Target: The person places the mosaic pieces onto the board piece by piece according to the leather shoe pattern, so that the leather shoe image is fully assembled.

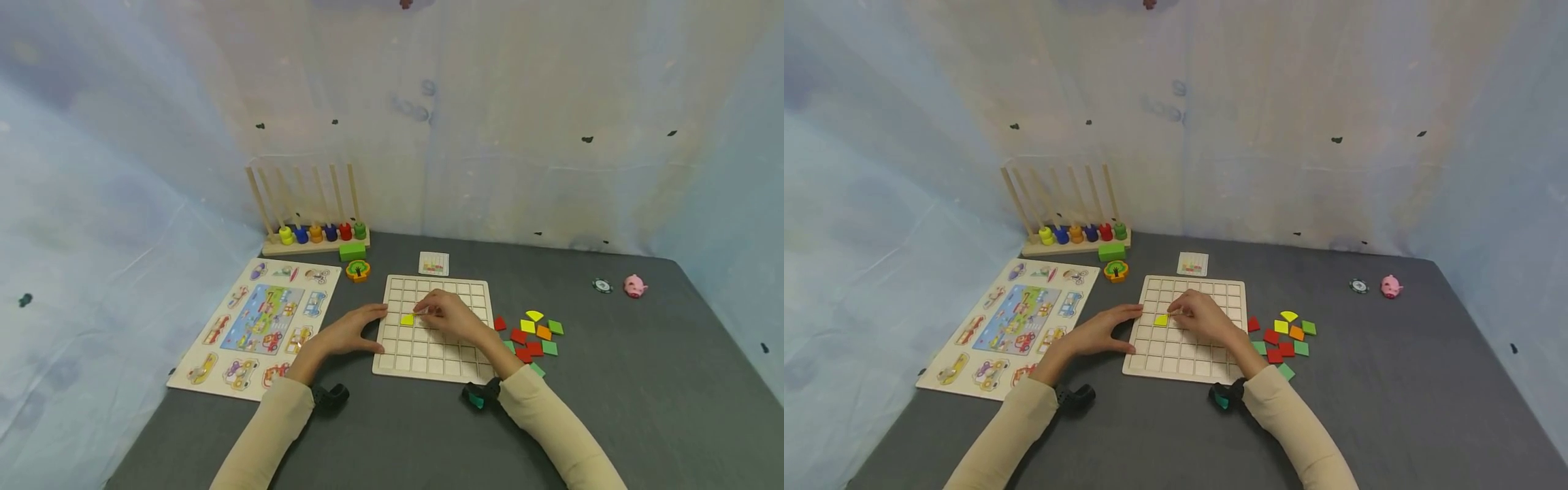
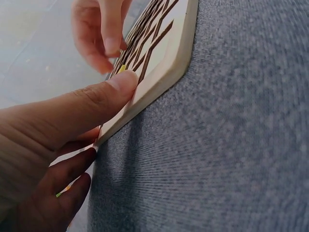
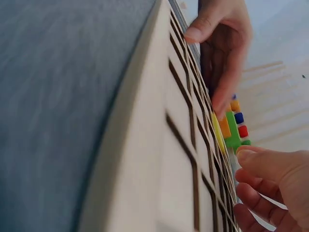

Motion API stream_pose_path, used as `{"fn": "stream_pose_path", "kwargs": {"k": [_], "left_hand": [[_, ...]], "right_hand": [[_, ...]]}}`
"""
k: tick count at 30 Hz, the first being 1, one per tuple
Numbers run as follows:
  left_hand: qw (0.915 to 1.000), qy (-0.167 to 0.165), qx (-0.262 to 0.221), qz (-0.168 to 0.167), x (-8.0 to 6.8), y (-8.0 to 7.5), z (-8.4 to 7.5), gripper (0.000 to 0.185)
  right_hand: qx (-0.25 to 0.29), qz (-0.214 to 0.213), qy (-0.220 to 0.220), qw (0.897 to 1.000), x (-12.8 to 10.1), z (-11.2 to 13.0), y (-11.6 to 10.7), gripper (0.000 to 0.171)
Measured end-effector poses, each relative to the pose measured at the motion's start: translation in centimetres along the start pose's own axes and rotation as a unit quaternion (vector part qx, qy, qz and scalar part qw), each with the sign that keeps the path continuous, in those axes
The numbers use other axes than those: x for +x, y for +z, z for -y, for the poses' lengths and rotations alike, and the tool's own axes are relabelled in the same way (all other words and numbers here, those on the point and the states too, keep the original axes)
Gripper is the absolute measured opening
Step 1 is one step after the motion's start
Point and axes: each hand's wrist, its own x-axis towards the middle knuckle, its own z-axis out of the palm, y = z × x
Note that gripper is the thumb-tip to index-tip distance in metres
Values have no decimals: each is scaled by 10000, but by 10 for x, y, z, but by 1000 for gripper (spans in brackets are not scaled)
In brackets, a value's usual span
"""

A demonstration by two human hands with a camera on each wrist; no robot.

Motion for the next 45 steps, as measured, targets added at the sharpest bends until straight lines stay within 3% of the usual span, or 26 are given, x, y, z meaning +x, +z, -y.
{"fn": "stream_pose_path", "kwargs": {"k": [10,23,33,41,45], "left_hand": [[10000,74,-1,-33,-2,0,-1,78],[9999,-43,117,-6,1,-1,2,78],[9999,-10,103,-58,2,1,4,78],[10000,-43,67,-44,2,1,4,78],[9999,-28,92,-56,2,1,4,78]], "right_hand": [[-350,-495,345,9976,-49,-23,-49,18],[-1063,-760,1385,9817,-112,-52,-98,23],[-1513,-529,1890,9688,-128,-63,-113,24],[-1552,-408,1908,9684,-129,-68,-114,21],[-1525,-403,2126,9643,-127,-66,-114,16]]}}
